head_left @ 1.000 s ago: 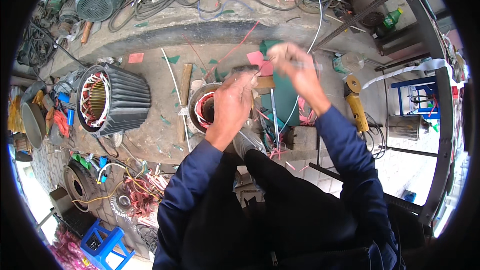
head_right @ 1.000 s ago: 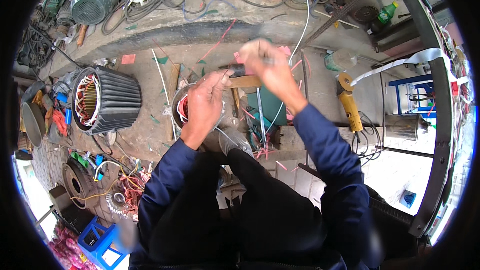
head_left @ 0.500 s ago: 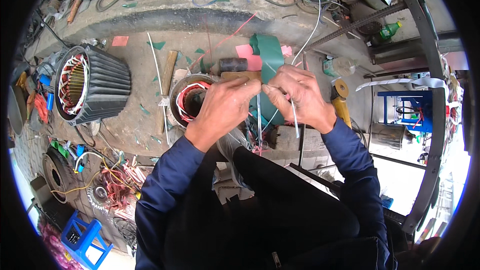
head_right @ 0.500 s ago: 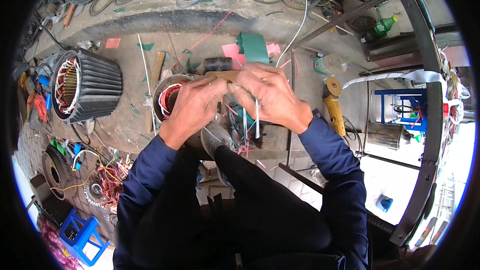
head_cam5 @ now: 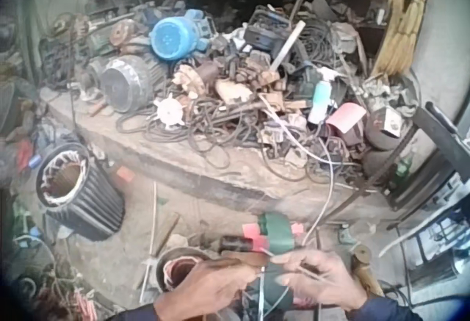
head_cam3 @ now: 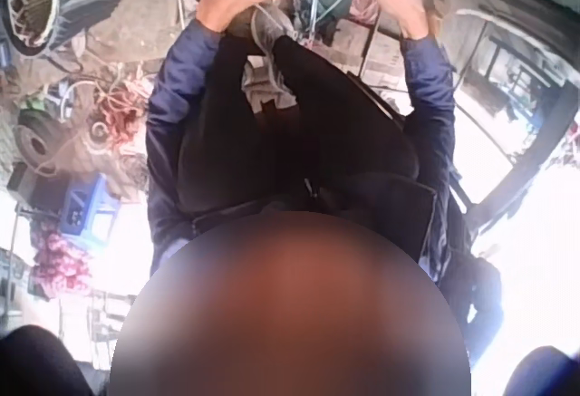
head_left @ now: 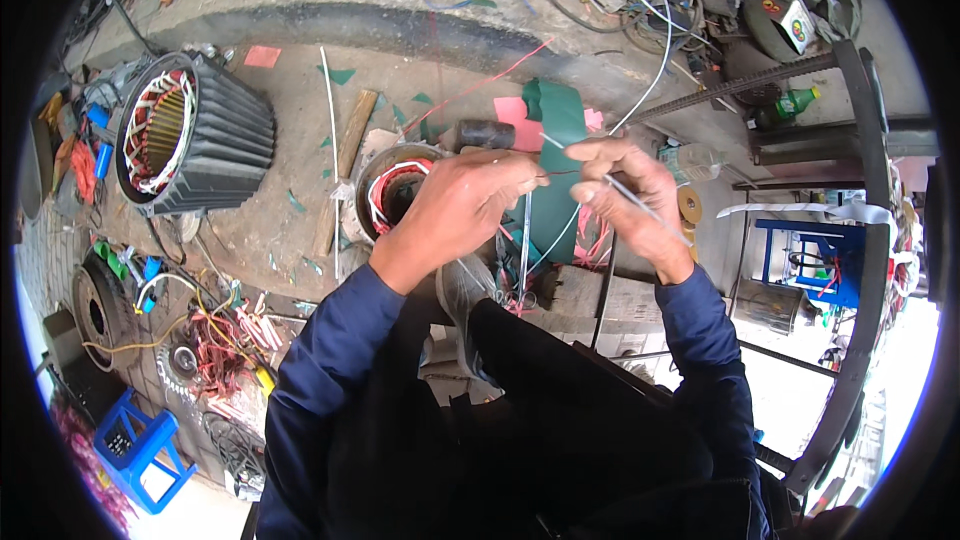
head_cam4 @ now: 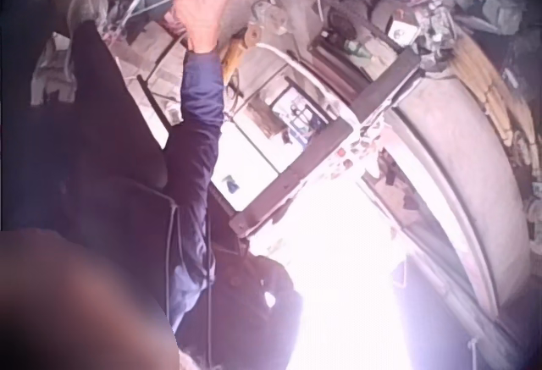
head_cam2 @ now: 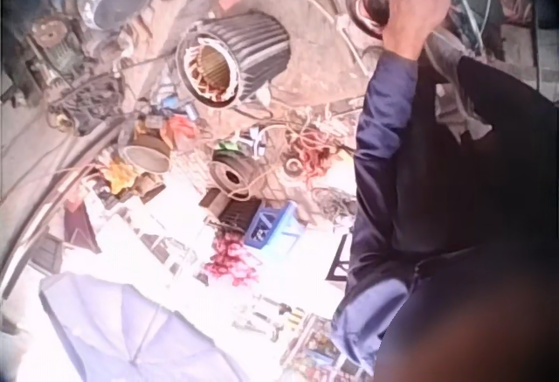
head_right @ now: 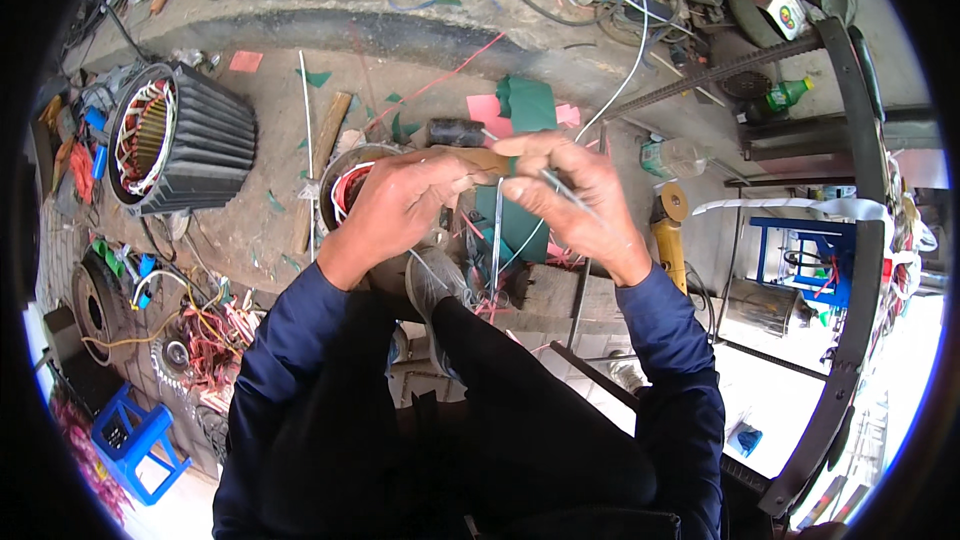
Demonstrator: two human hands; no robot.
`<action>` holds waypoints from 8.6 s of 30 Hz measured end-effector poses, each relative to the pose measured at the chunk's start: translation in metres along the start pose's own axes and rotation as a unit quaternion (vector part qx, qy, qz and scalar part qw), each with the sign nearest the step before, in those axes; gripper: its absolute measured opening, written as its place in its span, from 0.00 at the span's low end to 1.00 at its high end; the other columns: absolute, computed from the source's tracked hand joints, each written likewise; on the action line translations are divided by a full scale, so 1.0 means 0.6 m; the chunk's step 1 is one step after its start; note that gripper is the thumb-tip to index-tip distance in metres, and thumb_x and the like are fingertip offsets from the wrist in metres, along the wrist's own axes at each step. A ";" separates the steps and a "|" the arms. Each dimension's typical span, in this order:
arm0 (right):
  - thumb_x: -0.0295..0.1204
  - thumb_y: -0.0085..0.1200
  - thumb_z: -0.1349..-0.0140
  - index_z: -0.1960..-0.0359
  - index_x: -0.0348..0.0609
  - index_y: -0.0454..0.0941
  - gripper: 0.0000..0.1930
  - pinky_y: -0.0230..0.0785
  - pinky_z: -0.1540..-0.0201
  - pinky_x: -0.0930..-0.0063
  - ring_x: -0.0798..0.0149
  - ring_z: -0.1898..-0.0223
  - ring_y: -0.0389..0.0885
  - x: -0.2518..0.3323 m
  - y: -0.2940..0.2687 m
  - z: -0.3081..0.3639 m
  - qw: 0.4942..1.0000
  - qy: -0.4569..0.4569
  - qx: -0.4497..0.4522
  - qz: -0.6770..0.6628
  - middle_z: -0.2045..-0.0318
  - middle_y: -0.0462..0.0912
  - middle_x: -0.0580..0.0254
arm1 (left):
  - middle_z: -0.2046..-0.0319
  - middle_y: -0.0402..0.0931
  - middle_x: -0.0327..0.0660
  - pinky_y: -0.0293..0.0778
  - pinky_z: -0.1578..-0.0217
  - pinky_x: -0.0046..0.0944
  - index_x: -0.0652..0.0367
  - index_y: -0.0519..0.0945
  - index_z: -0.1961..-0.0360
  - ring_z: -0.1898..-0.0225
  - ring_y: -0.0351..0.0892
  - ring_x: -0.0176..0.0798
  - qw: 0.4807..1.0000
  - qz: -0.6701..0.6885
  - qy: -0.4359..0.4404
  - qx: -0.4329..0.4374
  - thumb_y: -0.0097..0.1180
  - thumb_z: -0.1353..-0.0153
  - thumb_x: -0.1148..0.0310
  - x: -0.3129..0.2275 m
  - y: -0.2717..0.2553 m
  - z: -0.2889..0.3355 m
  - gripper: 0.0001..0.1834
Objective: The person sits on the floor and winds white wire around a motor stator, using both hands to guide and secure the wire into the slots. The person repeatedly pulls, wraps, and adjusts the wire, occasionally using a tool to press the wire into place.
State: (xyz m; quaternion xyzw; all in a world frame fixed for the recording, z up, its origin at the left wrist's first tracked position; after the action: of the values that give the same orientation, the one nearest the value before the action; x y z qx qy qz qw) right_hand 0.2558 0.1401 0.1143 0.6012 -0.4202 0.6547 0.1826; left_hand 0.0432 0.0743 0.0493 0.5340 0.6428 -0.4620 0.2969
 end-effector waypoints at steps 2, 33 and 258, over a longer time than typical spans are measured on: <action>0.23 0.68 0.33 0.57 0.37 0.85 0.06 0.76 0.58 0.69 0.67 0.63 0.81 -0.002 0.014 -0.008 0.994 -0.079 0.029 0.076 0.57 0.88 0.59 | 0.68 0.81 0.49 0.78 0.65 0.46 0.62 0.83 0.59 0.68 0.83 0.53 0.999 -0.011 0.026 0.027 0.58 0.36 0.82 0.003 -0.004 -0.004 0.07; 0.19 0.64 0.32 0.64 0.37 0.81 0.04 0.70 0.70 0.74 0.67 0.74 0.78 0.033 0.048 0.006 0.921 -0.236 -0.230 0.207 0.74 0.81 0.60 | 0.61 0.86 0.50 0.82 0.65 0.42 0.63 0.85 0.52 0.67 0.87 0.47 0.993 -0.073 0.066 -0.059 0.58 0.35 0.84 -0.002 0.011 -0.001 0.12; 0.23 0.65 0.31 0.62 0.34 0.87 0.04 0.73 0.62 0.74 0.75 0.67 0.79 -0.102 0.068 0.062 0.948 0.284 0.143 0.003 0.70 0.84 0.68 | 0.63 0.88 0.43 0.82 0.56 0.42 0.60 0.89 0.59 0.59 0.89 0.46 0.985 -0.137 -0.093 0.048 0.69 0.38 0.77 0.124 -0.056 0.034 0.06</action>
State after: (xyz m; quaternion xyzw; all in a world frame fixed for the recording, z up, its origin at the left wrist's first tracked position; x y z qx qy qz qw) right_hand 0.2618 0.1041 0.0403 0.4086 -0.2550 0.8521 0.2046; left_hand -0.0100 0.0863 -0.0143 0.4094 0.6566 -0.5759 0.2637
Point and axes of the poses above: each hand's wrist, its own z-axis away from the middle knuckle, its own y-axis out of the palm, x = y × z, the point moved 2 cm from there along -z, towards the middle knuckle
